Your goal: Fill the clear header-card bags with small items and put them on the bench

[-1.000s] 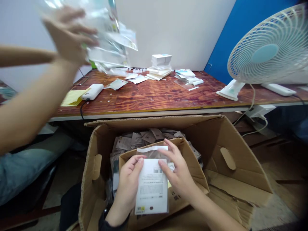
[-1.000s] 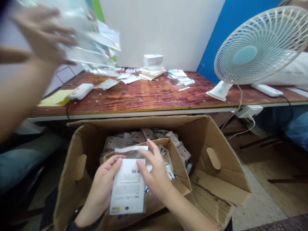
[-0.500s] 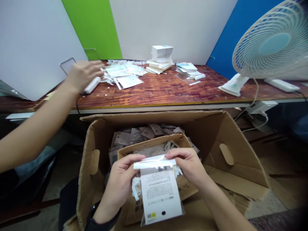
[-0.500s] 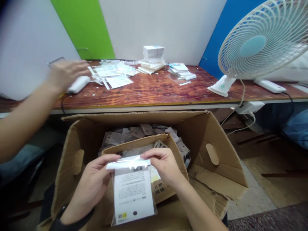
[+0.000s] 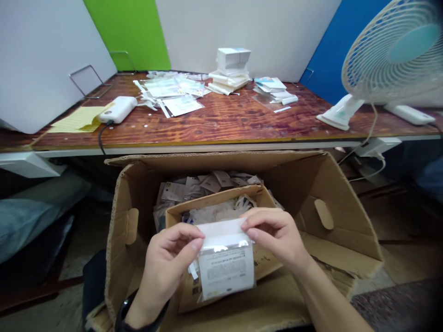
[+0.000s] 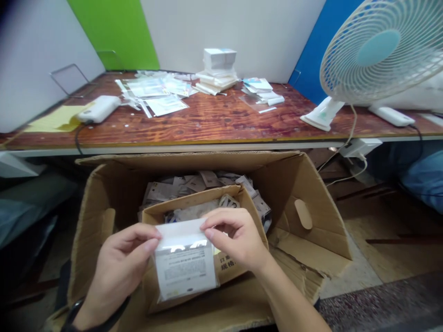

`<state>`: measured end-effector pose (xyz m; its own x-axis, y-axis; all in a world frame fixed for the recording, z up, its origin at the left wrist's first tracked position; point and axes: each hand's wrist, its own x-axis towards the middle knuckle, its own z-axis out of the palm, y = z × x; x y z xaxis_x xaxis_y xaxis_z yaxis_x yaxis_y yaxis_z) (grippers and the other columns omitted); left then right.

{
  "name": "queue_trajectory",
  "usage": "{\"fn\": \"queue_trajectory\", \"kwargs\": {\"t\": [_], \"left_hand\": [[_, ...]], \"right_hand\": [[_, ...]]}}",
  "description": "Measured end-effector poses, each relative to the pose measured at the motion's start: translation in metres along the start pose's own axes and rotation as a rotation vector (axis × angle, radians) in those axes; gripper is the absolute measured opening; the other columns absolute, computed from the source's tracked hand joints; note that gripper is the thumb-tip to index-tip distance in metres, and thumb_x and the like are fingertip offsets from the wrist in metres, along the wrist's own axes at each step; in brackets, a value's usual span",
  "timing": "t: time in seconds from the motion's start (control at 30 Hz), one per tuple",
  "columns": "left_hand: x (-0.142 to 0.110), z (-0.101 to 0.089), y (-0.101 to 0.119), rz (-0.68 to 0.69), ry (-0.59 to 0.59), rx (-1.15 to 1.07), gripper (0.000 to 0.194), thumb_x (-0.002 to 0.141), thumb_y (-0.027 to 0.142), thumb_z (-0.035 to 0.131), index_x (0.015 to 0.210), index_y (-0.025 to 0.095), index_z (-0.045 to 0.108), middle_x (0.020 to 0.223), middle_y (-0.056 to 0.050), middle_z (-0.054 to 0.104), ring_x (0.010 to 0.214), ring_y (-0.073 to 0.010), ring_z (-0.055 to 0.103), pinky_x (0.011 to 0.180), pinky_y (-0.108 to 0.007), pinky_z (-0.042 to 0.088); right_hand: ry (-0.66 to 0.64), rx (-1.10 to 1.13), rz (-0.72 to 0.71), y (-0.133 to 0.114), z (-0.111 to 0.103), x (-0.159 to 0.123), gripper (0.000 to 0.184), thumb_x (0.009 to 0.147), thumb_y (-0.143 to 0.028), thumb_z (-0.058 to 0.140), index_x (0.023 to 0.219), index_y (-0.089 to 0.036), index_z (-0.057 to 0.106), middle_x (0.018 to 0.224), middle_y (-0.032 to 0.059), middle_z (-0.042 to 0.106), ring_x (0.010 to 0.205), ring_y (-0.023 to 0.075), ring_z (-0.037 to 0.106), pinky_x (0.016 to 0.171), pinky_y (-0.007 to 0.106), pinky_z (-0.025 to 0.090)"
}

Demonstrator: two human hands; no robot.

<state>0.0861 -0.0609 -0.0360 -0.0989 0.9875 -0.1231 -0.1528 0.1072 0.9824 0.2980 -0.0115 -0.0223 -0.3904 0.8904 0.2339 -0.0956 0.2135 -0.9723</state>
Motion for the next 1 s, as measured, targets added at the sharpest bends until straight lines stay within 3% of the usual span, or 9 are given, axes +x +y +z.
{"fn": "queue_trajectory", "kwargs": {"t": [0.17, 0.3, 0.37, 0.47, 0.57, 0.63, 0.73, 0.87, 1.0], "left_hand": [[0.004, -0.001, -0.003, -0.023, -0.003, 0.12, 0.023, 0.071, 0.023, 0.066, 0.094, 0.021, 0.066, 0.078, -0.003, 0.067, 0.068, -0.0144, 0.06, 0.06, -0.02, 0.047], [0.01, 0.001, 0.005, -0.202, -0.242, 0.149, 0.062, 0.072, 0.025, 0.064, 0.13, 0.024, 0.04, 0.085, -0.004, 0.067, 0.076, -0.0186, 0.061, 0.066, -0.026, 0.048], [0.013, 0.003, 0.006, -0.288, -0.412, 0.248, 0.058, 0.074, 0.027, 0.062, 0.128, 0.021, 0.043, 0.087, -0.005, 0.066, 0.076, -0.0185, 0.058, 0.065, -0.026, 0.046], [0.015, 0.01, 0.003, -0.279, -0.559, 0.415, 0.026, 0.079, 0.033, 0.054, 0.093, 0.014, 0.065, 0.076, -0.003, 0.063, 0.067, -0.0153, 0.052, 0.06, -0.023, 0.04], [0.016, 0.017, -0.002, -0.242, -0.518, 0.526, 0.031, 0.082, 0.037, 0.047, 0.07, 0.012, 0.062, 0.06, 0.0, 0.053, 0.058, -0.012, 0.043, 0.052, -0.022, 0.032], [0.016, 0.021, -0.004, -0.24, -0.444, 0.555, 0.033, 0.082, 0.039, 0.046, 0.069, 0.012, 0.059, 0.059, 0.001, 0.049, 0.057, -0.0115, 0.041, 0.051, -0.022, 0.03], [0.015, 0.023, -0.008, -0.211, -0.338, 0.579, 0.035, 0.081, 0.042, 0.045, 0.065, 0.013, 0.056, 0.059, 0.002, 0.045, 0.056, -0.0111, 0.039, 0.05, -0.021, 0.028], [0.014, 0.023, -0.011, -0.162, -0.238, 0.581, 0.036, 0.081, 0.042, 0.045, 0.061, 0.013, 0.054, 0.056, 0.003, 0.04, 0.055, -0.0104, 0.035, 0.049, -0.021, 0.027], [0.013, 0.023, -0.01, -0.159, -0.215, 0.582, 0.035, 0.08, 0.041, 0.046, 0.064, 0.013, 0.057, 0.056, 0.002, 0.042, 0.055, -0.0113, 0.036, 0.05, -0.022, 0.027]], "right_hand": [[0.02, -0.047, 0.095, 0.006, -0.001, 0.0, 0.024, 0.075, -0.008, 0.06, 0.091, -0.024, 0.069, 0.092, 0.004, 0.068, 0.083, 0.0168, 0.062, 0.067, 0.025, 0.049], [-0.074, -0.117, 0.218, 0.009, -0.005, 0.002, 0.025, 0.074, -0.007, 0.057, 0.092, -0.02, 0.068, 0.088, 0.0038, 0.069, 0.075, 0.0154, 0.063, 0.061, 0.023, 0.048], [-0.154, -0.2, 0.24, 0.01, -0.006, 0.004, 0.026, 0.073, -0.004, 0.055, 0.09, -0.018, 0.069, 0.085, 0.0036, 0.069, 0.073, 0.0148, 0.062, 0.06, 0.023, 0.047], [-0.262, -0.299, 0.227, 0.01, -0.004, 0.006, 0.027, 0.072, -0.003, 0.053, 0.088, -0.018, 0.069, 0.08, 0.0025, 0.069, 0.068, 0.0135, 0.061, 0.059, 0.023, 0.046], [-0.179, -0.326, 0.191, 0.01, 0.001, 0.006, 0.027, 0.074, -0.007, 0.053, 0.095, -0.018, 0.065, 0.09, 0.0039, 0.068, 0.076, 0.015, 0.062, 0.066, 0.025, 0.049], [0.074, -0.364, 0.155, 0.011, 0.004, 0.004, 0.024, 0.076, -0.012, 0.055, 0.099, -0.018, 0.062, 0.096, 0.0054, 0.066, 0.084, 0.0167, 0.061, 0.074, 0.028, 0.049], [0.378, -0.339, 0.203, 0.01, 0.009, 0.001, 0.012, 0.08, -0.025, 0.057, 0.089, -0.018, 0.059, 0.081, 0.0042, 0.064, 0.07, 0.0155, 0.061, 0.064, 0.028, 0.052], [0.282, -0.085, 0.421, 0.011, 0.014, 0.001, 0.023, 0.081, -0.037, 0.054, 0.084, -0.015, 0.059, 0.076, 0.0053, 0.063, 0.06, 0.0147, 0.059, 0.053, 0.028, 0.053], [0.201, -0.089, 0.443, 0.015, 0.014, 0.003, 0.025, 0.082, -0.036, 0.052, 0.086, -0.014, 0.062, 0.069, 0.0031, 0.061, 0.057, 0.0131, 0.056, 0.053, 0.026, 0.049]]}}
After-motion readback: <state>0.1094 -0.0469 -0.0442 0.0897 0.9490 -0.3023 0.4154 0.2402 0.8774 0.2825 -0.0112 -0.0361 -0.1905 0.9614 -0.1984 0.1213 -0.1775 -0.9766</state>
